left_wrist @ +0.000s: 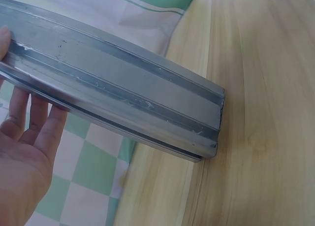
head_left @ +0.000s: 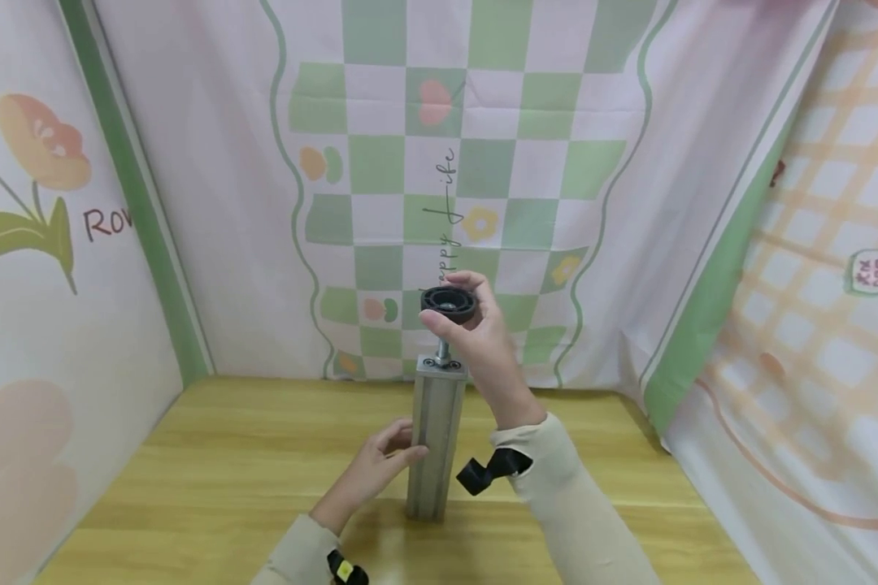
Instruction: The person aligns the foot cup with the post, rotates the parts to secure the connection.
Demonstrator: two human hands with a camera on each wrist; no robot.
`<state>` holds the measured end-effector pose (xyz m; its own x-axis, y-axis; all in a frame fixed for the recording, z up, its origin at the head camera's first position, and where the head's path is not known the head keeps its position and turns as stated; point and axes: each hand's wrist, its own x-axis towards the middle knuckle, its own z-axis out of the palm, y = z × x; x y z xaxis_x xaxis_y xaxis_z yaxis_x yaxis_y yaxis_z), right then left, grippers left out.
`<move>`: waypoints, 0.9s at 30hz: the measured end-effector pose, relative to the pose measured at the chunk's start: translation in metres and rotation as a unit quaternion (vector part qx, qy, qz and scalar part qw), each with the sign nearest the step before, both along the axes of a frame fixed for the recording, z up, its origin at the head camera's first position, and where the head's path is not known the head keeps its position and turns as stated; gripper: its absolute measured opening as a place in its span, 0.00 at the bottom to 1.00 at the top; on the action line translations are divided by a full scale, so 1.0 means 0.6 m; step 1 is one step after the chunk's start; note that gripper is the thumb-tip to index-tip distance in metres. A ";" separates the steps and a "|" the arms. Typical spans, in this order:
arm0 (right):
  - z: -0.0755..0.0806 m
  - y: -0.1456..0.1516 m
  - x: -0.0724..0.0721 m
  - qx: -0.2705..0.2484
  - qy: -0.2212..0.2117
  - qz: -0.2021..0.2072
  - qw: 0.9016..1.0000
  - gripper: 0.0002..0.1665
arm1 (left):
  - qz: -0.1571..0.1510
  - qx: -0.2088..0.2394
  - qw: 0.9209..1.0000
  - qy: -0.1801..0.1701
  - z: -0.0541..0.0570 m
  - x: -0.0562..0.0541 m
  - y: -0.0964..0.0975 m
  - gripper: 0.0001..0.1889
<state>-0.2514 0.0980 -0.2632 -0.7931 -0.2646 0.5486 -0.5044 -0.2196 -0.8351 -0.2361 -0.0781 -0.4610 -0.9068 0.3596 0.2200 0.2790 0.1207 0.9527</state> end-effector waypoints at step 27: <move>-0.011 0.014 -0.014 -0.002 0.039 0.111 0.993 0.42 | 0.007 -0.007 1.000 0.019 -0.007 -0.009 0.003 0.20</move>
